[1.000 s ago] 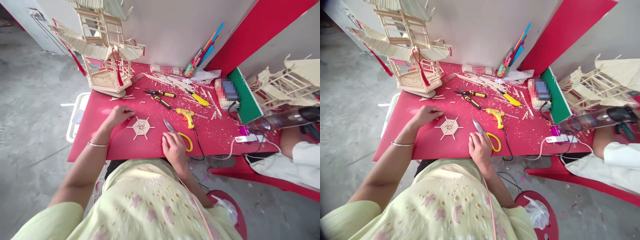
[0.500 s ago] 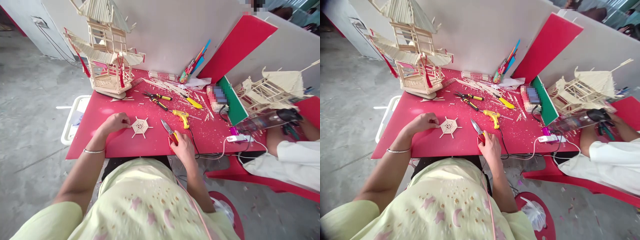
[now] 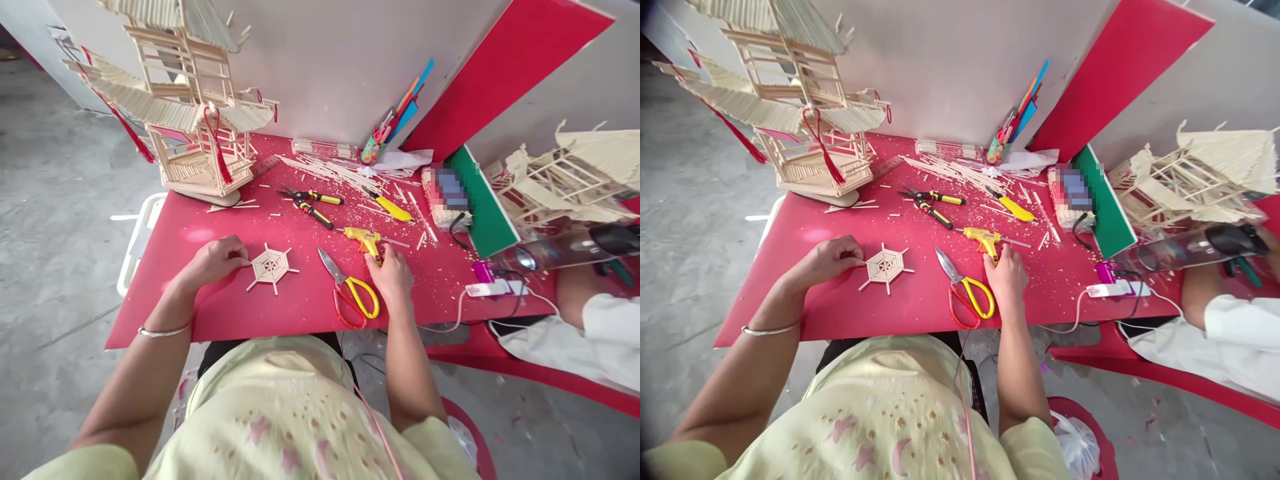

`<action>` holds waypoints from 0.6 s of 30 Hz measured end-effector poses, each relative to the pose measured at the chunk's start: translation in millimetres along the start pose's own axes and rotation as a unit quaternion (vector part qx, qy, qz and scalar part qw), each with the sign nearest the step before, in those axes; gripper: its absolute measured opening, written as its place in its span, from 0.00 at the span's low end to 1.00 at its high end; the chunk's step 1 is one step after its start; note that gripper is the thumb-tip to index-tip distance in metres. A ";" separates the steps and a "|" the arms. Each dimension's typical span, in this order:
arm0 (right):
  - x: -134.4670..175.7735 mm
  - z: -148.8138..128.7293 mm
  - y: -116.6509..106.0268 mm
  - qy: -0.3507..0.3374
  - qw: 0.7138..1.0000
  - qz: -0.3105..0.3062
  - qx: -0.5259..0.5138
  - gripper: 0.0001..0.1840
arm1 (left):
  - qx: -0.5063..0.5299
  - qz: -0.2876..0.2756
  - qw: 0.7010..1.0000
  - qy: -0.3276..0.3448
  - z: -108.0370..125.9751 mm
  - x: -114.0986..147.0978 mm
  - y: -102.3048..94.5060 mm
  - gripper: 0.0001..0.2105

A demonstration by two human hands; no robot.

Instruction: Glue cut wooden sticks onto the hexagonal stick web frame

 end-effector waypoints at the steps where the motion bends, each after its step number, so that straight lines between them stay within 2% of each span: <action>1: -7.7 -0.6 1.8 0.010 1.000 -0.029 0.005 0.31 | 0.008 0.008 1.000 0.005 -0.5 0.6 -0.4 0.13; 3: -14.5 -1.0 4.1 0.017 0.998 -0.057 0.001 0.26 | 0.034 0.027 0.999 0.009 -2.3 2.3 -1.5 0.13; 4: -13.9 -1.4 4.3 0.014 0.999 -0.050 -0.005 0.25 | 0.048 0.035 0.998 0.010 -2.7 3.1 -2.3 0.13; 7: 0.3 -12.3 2.8 -0.013 0.999 0.034 -0.025 0.25 | 0.072 0.056 0.996 0.018 1.4 5.1 -6.4 0.12; 9: 14.8 -33.5 3.8 -0.048 0.994 0.089 -0.030 0.24 | 0.076 0.075 0.994 0.030 8.3 6.0 -10.2 0.11; 11: 29.0 -64.3 8.4 -0.099 0.990 0.092 -0.033 0.22 | 0.080 0.097 0.991 0.045 15.4 7.1 -13.5 0.10; 13: 42.0 -94.7 14.7 -0.173 0.983 0.038 -0.039 0.19 | 0.087 0.118 0.988 0.056 19.0 8.6 -15.8 0.10; 15: 55.7 -111.6 18.0 -0.275 0.959 -0.035 -0.064 0.18 | 0.091 0.140 0.984 0.056 17.8 10.2 -17.4 0.10; 17: 68.1 -104.7 15.4 -0.358 0.921 -0.108 -0.107 0.18 | 0.082 0.159 0.983 0.043 12.8 10.6 -18.0 0.11; 18: 71.6 -91.7 11.9 -0.371 0.908 -0.140 -0.135 0.18 | 0.073 0.163 0.983 0.035 9.7 9.9 -17.6 0.11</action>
Point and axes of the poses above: each hand's wrist, its own x-axis away from the middle knuckle, its own y-axis out of the palm, z = x × y, the point moved 2 cm from there along -x, towards the middle knuckle, and after that the axes turned 13 degrees about -z, right-handed, at the moved point
